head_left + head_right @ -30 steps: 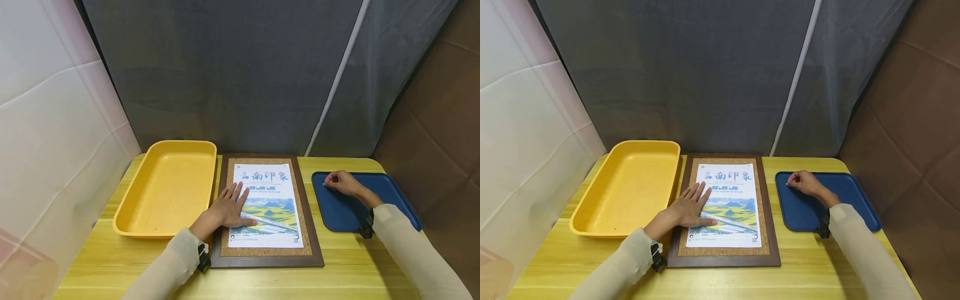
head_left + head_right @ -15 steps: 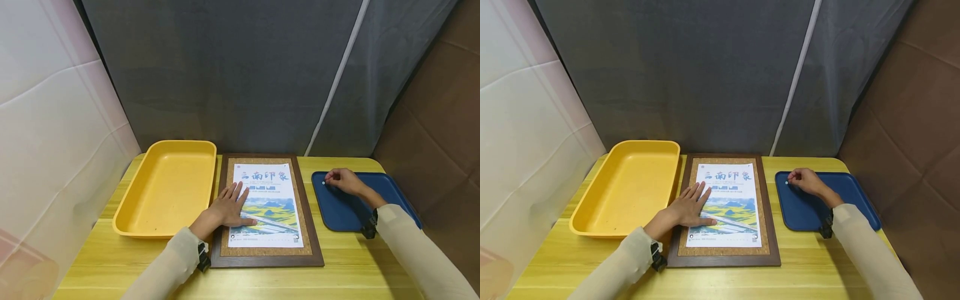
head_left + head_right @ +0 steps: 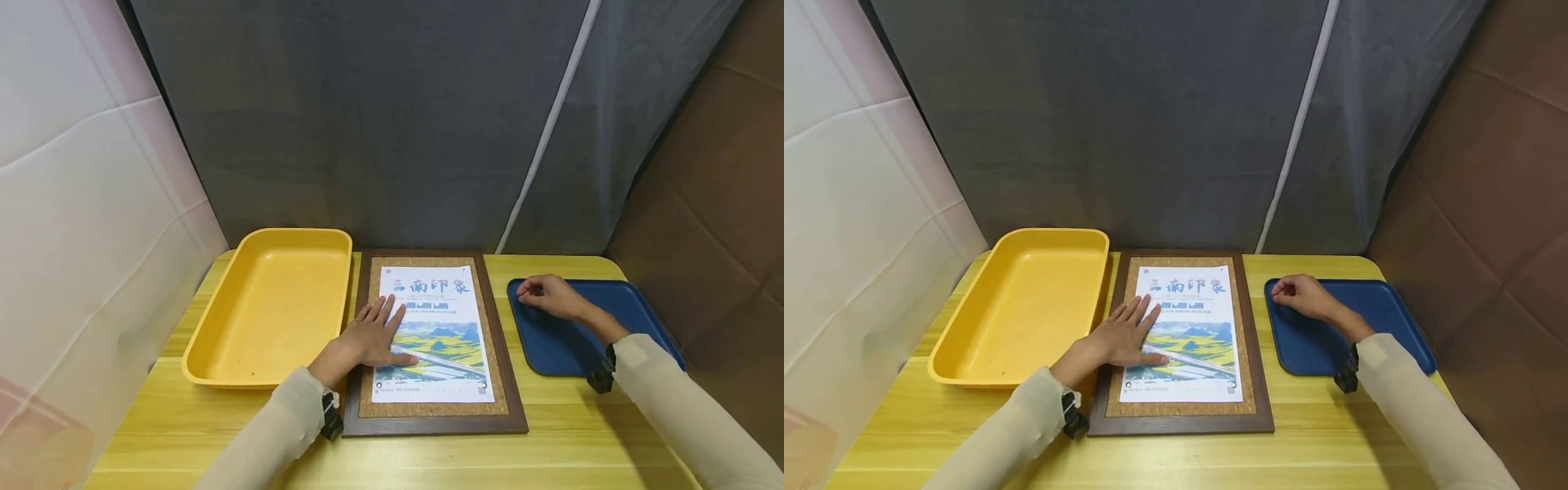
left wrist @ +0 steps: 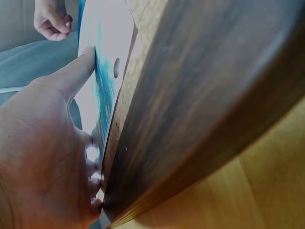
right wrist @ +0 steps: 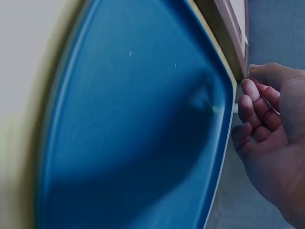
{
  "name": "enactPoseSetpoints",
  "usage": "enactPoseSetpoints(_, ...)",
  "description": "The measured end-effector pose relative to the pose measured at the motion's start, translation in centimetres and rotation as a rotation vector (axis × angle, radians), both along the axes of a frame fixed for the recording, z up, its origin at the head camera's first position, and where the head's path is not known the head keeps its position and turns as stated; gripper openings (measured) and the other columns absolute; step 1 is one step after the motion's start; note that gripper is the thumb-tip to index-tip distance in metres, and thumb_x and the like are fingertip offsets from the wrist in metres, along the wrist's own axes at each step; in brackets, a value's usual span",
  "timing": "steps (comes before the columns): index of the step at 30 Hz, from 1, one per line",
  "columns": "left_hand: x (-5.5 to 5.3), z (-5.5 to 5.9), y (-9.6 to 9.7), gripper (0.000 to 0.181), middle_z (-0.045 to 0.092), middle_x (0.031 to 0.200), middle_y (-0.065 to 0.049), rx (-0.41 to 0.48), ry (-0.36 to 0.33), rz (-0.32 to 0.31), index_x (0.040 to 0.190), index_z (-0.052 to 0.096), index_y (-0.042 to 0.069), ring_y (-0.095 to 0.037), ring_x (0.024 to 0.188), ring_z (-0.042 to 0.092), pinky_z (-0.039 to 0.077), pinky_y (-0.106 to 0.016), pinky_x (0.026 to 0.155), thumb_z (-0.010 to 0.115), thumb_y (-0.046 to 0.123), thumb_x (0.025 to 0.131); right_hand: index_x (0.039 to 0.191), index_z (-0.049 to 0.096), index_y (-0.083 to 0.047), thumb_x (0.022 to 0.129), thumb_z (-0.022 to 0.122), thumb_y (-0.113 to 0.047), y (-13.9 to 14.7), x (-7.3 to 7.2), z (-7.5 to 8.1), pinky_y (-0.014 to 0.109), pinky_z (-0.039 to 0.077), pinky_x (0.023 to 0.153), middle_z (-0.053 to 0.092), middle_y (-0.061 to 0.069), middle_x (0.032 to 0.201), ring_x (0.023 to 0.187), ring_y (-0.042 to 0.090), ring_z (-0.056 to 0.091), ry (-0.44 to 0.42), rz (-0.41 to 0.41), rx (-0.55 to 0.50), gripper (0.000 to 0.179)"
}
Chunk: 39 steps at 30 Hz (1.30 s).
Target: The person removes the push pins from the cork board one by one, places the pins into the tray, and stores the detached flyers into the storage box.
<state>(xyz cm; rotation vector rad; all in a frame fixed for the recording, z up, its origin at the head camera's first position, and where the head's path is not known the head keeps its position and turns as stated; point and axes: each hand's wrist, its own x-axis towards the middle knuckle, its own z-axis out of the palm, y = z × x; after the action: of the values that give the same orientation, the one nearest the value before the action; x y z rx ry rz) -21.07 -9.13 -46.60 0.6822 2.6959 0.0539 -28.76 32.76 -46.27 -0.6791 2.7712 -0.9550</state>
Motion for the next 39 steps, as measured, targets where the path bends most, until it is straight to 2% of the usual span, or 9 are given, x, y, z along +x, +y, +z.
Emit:
enactPoseSetpoints(16,-0.5,0.3,-0.1,0.111,-0.002,0.178,-0.015,0.017,-0.001,0.007,0.172,0.008,0.014,-0.035,0.165,0.0,0.005,-0.055,0.132,0.052,0.079,0.095,0.1,0.076,-0.005,0.097,0.077,-0.006,-3.0,1.6,1.0,0.027,0.049,0.067,0.07,-0.004,0.088,0.072,0.007,0.055,0.056,0.17,0.005,0.003)
enactPoseSetpoints(22,-0.6,0.3,0.0,0.111,-0.002,0.178,-0.014,0.003,0.0,0.012,0.172,0.008,0.015,-0.035,0.165,0.0,0.005,-0.054,0.132,0.052,0.08,0.094,0.098,0.075,-0.008,0.097,0.076,-0.005,-3.8,2.5,1.0,0.025,0.048,0.066,0.066,-0.006,0.084,0.071,0.006,0.054,0.026,0.217,-0.002,0.003)
enactPoseSetpoints(28,-0.6,0.2,0.1,0.111,-0.001,0.178,-0.014,-0.013,0.001,0.013,0.172,0.009,0.015,-0.034,0.165,0.001,0.006,-0.054,0.132,0.052,0.081,0.094,0.101,0.075,-0.003,0.099,0.074,-0.006,-4.3,3.6,0.9,0.025,0.049,0.066,0.066,-0.006,0.086,0.07,0.006,0.054,0.013,0.278,-0.015,0.004)
enactPoseSetpoints(33,-0.5,0.2,0.1,0.111,-0.001,0.178,-0.014,-0.019,0.001,0.01,0.172,0.009,0.015,-0.034,0.165,0.001,0.006,-0.054,0.132,0.052,0.081,0.094,0.101,0.075,-0.006,0.1,0.074,-0.007,-4.9,4.4,0.9,0.024,0.047,0.066,0.063,-0.009,0.085,0.07,0.004,0.052,-0.006,0.312,-0.012,0.002)
enactPoseSetpoints(39,-0.6,0.2,0.2,0.112,-0.001,0.178,-0.014,-0.019,-0.003,0.01,0.172,0.008,0.015,-0.034,0.165,0.0,0.006,-0.054,0.132,0.052,0.081,0.094,0.101,0.075,-0.007,0.099,0.074,-0.005,-5.5,5.5,0.9,0.024,0.047,0.063,0.066,-0.007,0.085,0.071,0.004,0.053,-0.013,0.411,-0.051,0.003)
